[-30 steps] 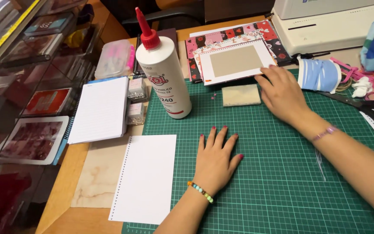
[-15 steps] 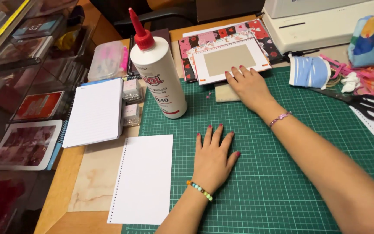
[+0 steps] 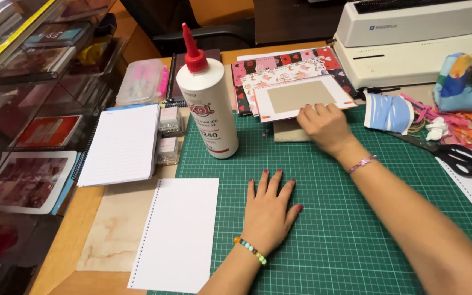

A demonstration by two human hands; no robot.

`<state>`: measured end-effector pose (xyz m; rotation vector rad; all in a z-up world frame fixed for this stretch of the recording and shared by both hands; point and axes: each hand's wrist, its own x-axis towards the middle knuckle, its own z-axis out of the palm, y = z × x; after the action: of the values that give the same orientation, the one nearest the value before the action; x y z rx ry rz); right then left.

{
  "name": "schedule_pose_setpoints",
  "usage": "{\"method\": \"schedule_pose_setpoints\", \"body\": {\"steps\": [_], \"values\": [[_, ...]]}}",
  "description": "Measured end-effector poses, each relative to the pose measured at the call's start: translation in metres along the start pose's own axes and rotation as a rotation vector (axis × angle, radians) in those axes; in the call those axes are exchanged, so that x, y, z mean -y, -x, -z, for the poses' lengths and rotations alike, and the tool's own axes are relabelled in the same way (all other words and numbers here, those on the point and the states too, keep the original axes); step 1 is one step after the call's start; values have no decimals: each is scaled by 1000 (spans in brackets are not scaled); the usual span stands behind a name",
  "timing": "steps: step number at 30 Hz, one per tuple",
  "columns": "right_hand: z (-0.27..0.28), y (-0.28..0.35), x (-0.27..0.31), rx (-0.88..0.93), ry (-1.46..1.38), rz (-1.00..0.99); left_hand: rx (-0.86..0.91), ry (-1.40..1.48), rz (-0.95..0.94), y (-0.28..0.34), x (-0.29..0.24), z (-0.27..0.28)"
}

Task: The person trims the edges of a patterned paper frame with scissors on a green cutting mat. They then pick up a white sheet of paper and apply glue from a large bottle along the edges of the frame, preparing to attach the paper.

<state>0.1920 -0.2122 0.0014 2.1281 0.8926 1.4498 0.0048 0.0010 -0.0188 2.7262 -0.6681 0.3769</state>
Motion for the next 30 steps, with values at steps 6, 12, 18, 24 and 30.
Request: {"method": "schedule_pose_setpoints", "body": {"steps": [6,12,18,24,30], "values": [[60,-1,-13,-64,-109,24,-7,84,31,-4,3,1],[121,35,18,-113,-234,46,-262,107,255,-15,29,38],[174,37,43,-148,-336,58,-420,206,110,-12,12,42],[200,45,64,-154,-395,36,-286,234,-40,-7,-9,27],[203,52,68,-125,-458,90,98,214,-35,1,-14,22]]}}
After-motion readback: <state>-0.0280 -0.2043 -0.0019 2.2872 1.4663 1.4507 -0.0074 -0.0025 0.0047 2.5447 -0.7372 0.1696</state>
